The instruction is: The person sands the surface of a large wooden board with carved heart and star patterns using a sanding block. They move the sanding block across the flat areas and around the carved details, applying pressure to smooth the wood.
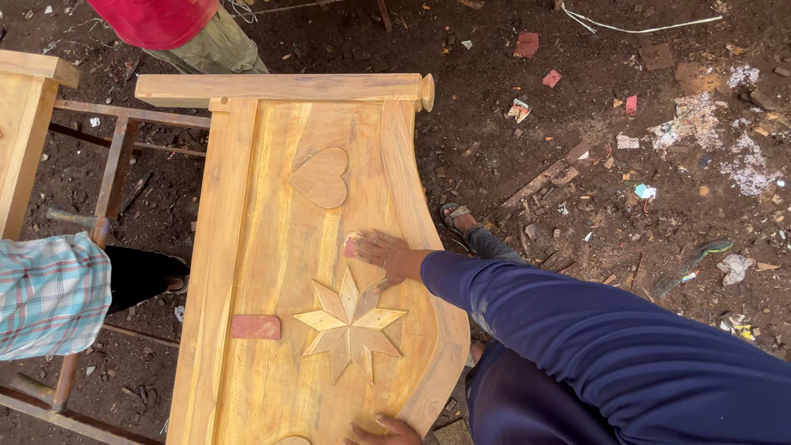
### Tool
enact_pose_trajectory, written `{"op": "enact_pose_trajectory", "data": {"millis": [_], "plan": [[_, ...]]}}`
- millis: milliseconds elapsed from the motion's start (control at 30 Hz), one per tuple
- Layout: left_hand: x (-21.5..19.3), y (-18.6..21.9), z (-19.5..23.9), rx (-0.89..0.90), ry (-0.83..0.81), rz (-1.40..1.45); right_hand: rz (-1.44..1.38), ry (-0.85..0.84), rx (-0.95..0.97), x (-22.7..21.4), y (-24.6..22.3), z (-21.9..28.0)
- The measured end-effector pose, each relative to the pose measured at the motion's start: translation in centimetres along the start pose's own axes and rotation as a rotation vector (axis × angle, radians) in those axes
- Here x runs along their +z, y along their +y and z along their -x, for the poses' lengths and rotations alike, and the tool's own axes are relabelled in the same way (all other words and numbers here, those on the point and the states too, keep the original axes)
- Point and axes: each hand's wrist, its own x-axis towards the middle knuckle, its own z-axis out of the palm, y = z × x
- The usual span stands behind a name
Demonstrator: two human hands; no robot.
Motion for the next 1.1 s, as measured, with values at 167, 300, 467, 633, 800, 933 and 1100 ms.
{"op": "enact_pose_trajectory", "data": {"millis": [167,300,467,633,800,933,1100], "plan": [[-1.6,0.0,0.3,0.078,-0.187,-0.283,0.107,0.004,-0.084,0.0,0.4,-0.9],[-1.0,0.5,-0.9,0.112,-0.278,-0.196,0.115,0.029,-0.115,-1.6,1.3,-2.9],[-1.4,0.7,-1.2,0.104,-0.315,-0.098,0.025,0.07,-0.104,-3.5,1.1,-6.4],[-1.7,1.4,-2.3,0.052,-0.323,-0.05,-0.061,0.102,-0.139,-6.4,1.0,-10.9],[-1.2,1.2,-2.4,0.033,-0.335,-0.053,0.017,0.134,-0.185,-9.1,1.2,-15.5],[-2.0,1.8,-2.6,0.021,-0.364,-0.045,-0.162,-0.067,-0.021,-11.6,0.1,-20.6],[-1.5,1.6,-2.4,-0.01,-0.304,-0.063,-0.228,-0.171,0.0,-11.5,-2.2,-23.6]]}}
